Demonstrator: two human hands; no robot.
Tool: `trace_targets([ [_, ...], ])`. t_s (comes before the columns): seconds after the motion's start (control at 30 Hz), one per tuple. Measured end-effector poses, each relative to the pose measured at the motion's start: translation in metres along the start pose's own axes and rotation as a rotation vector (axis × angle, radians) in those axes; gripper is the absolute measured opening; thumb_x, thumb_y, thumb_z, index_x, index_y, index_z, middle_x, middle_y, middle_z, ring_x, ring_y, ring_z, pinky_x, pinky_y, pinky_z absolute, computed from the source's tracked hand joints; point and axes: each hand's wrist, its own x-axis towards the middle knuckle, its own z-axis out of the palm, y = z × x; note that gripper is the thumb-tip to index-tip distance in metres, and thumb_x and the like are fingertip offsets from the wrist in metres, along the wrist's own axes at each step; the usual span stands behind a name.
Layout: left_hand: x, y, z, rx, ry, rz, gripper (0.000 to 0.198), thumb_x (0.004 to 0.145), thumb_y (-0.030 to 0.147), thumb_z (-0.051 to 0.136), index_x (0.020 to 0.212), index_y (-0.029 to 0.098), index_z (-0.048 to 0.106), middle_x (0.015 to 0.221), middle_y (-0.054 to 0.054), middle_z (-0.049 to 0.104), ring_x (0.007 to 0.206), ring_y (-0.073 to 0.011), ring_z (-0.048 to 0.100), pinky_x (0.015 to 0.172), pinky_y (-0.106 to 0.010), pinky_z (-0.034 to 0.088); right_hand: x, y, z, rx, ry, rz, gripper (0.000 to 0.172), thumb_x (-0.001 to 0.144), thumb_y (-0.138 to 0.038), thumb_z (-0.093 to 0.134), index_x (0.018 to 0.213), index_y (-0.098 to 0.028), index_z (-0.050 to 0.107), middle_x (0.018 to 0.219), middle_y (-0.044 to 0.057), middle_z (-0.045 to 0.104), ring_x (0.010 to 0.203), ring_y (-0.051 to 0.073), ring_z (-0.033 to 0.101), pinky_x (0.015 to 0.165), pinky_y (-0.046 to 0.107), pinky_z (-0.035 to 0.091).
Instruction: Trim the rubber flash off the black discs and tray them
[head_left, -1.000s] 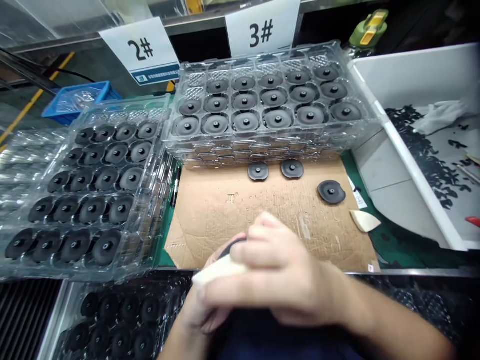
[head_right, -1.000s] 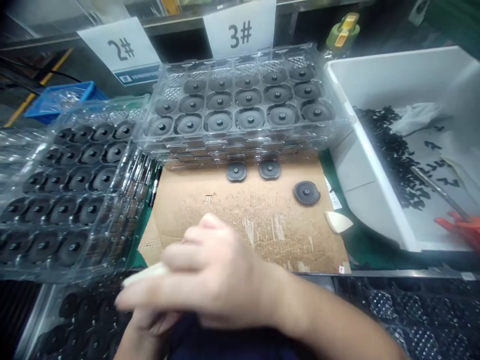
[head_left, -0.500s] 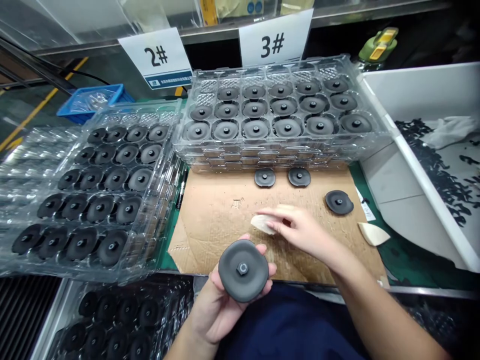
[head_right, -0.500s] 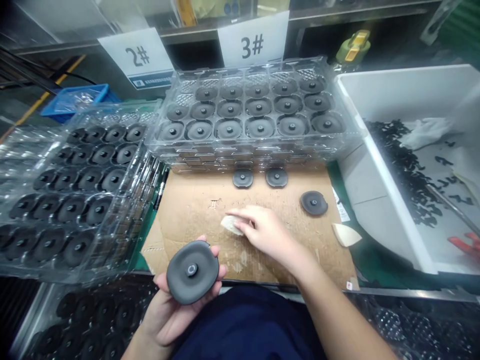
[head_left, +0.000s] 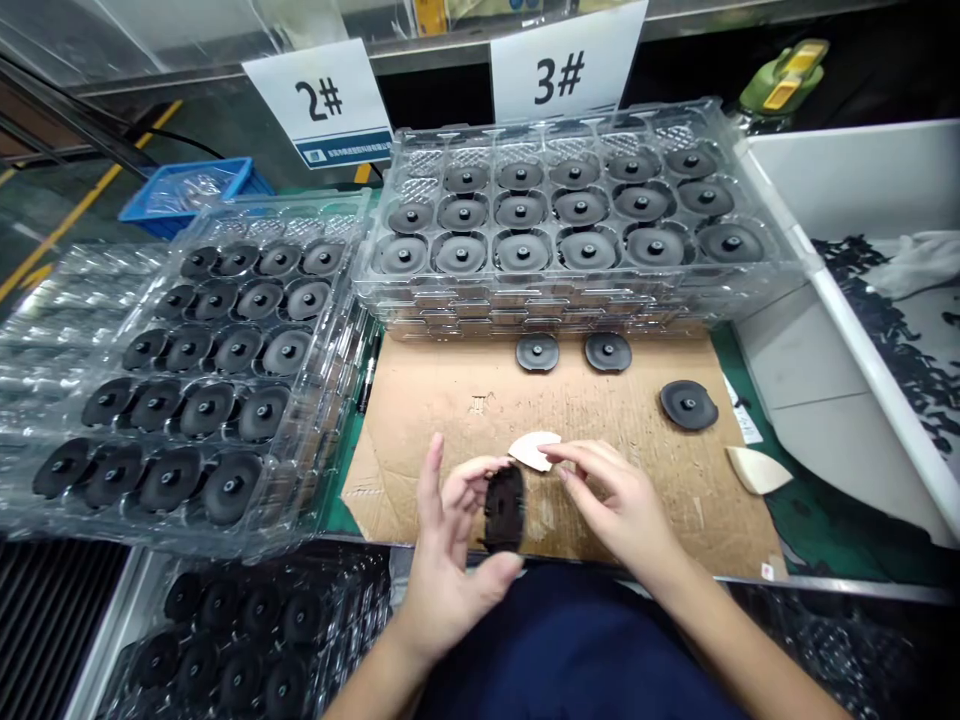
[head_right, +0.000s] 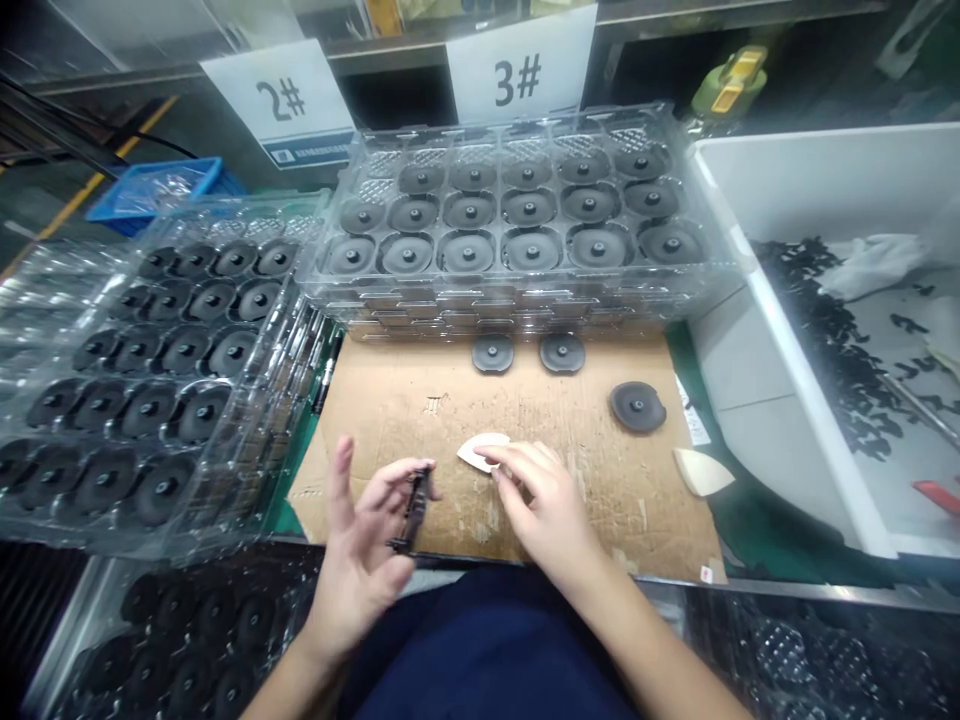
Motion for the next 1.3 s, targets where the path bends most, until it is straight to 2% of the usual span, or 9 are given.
trace_targets([
  [0.17, 0.004, 0.004, -0.001, 0.331, -0.102, 0.099, 0.113, 0.06, -0.003, 0.067, 0.138, 0.028, -0.009, 0.117, -0.009, 0.056, 0.113, -0.0235, 0.049, 0.101, -0.044, 0.03, -0.008, -0.019, -0.002, 0.336, 0.031, 0.09, 0.014, 0.083, -0.02, 0.056, 0.095, -0.024, 0.062, 0.089, 0.002, 0.061, 0.079, 0.015, 0.055, 0.073, 0.031, 0.046],
  [0.27, 0.002, 0.006, -0.003, 0.325, -0.113, 0.087, 0.112, 0.058, -0.004, 0.068, 0.138, 0.028, -0.004, 0.115, -0.009, 0.056, 0.111, -0.0242, 0.05, 0.1, -0.043, 0.032, -0.008, -0.033, -0.008, 0.505, -0.15, 0.136, 0.019, 0.081, -0.021, 0.059, 0.1, -0.025, 0.058, 0.083, -0.001, 0.061, 0.076, 0.012, 0.055, 0.071, 0.026, 0.045],
  [0.43, -0.005, 0.008, -0.007, 0.418, -0.224, -0.004, 0.109, 0.064, 0.004, 0.068, 0.137, 0.033, -0.008, 0.116, -0.006, 0.053, 0.107, -0.0233, 0.053, 0.097, -0.039, 0.034, 0.003, -0.046, -0.022, 0.715, -0.517, 0.245, 0.022, 0.079, -0.023, 0.063, 0.1, -0.021, 0.057, 0.079, -0.002, 0.062, 0.073, 0.01, 0.057, 0.07, 0.023, 0.045],
  [0.7, -0.005, 0.017, -0.002, 0.249, -0.401, -0.209, 0.104, 0.065, 0.03, 0.071, 0.138, 0.031, -0.004, 0.106, -0.005, 0.058, 0.1, -0.023, 0.056, 0.095, -0.036, 0.033, 0.006, -0.053, -0.032, 0.889, -0.692, 0.35, 0.018, 0.072, -0.017, 0.069, 0.089, -0.018, 0.062, 0.081, -0.002, 0.065, 0.076, 0.009, 0.062, 0.072, 0.02, 0.048],
  [0.83, -0.006, 0.015, -0.001, 0.28, -0.403, -0.274, 0.106, 0.062, 0.029, 0.074, 0.135, 0.037, -0.002, 0.108, -0.003, 0.057, 0.101, -0.0225, 0.056, 0.095, -0.037, 0.033, -0.004, -0.047, -0.031, 0.922, -0.647, 0.404, 0.016, 0.071, -0.019, 0.07, 0.083, -0.016, 0.06, 0.081, 0.0, 0.066, 0.076, 0.01, 0.063, 0.073, 0.023, 0.05],
  [1.07, 0.0, 0.011, 0.0, 0.356, -0.358, -0.122, 0.101, 0.064, 0.013, 0.071, 0.136, 0.038, 0.005, 0.125, -0.006, 0.051, 0.116, -0.024, 0.048, 0.098, -0.037, 0.032, -0.021, -0.03, -0.025, 0.985, -0.447, 0.483, 0.017, 0.071, -0.018, 0.071, 0.085, -0.019, 0.063, 0.077, -0.002, 0.067, 0.073, 0.008, 0.062, 0.068, 0.018, 0.047],
  [1.13, 0.004, 0.01, 0.001, 0.383, -0.345, -0.147, 0.092, 0.058, 0.012, 0.076, 0.133, 0.033, 0.027, 0.121, -0.007, 0.055, 0.112, -0.024, 0.049, 0.097, -0.034, 0.033, -0.023, -0.025, -0.023, 0.96, -0.395, 0.462, 0.015, 0.074, -0.021, 0.068, 0.087, -0.019, 0.062, 0.071, -0.003, 0.064, 0.067, 0.007, 0.06, 0.065, 0.018, 0.046],
  [1.2, 0.008, 0.007, 0.001, 0.364, -0.36, -0.298, 0.058, 0.05, 0.016, 0.08, 0.104, 0.022, 0.059, 0.099, -0.006, 0.065, 0.093, -0.0217, 0.058, 0.083, -0.029, 0.041, -0.023, -0.017, -0.022, 0.888, -0.338, 0.448, 0.012, 0.082, -0.028, 0.06, 0.091, -0.02, 0.061, 0.058, -0.005, 0.057, 0.054, 0.007, 0.055, 0.058, 0.019, 0.044],
  [1.3, 0.012, 0.0, -0.002, 0.284, -0.351, -0.522, 0.028, 0.049, 0.028, 0.08, 0.059, 0.015, 0.058, 0.062, -0.002, 0.062, 0.06, -0.0151, 0.056, 0.056, -0.025, 0.041, -0.015, -0.003, -0.023, 0.574, -0.194, 0.355, 0.017, 0.086, -0.027, 0.05, 0.097, -0.022, 0.062, 0.069, -0.001, 0.059, 0.067, 0.012, 0.057, 0.065, 0.024, 0.045],
])
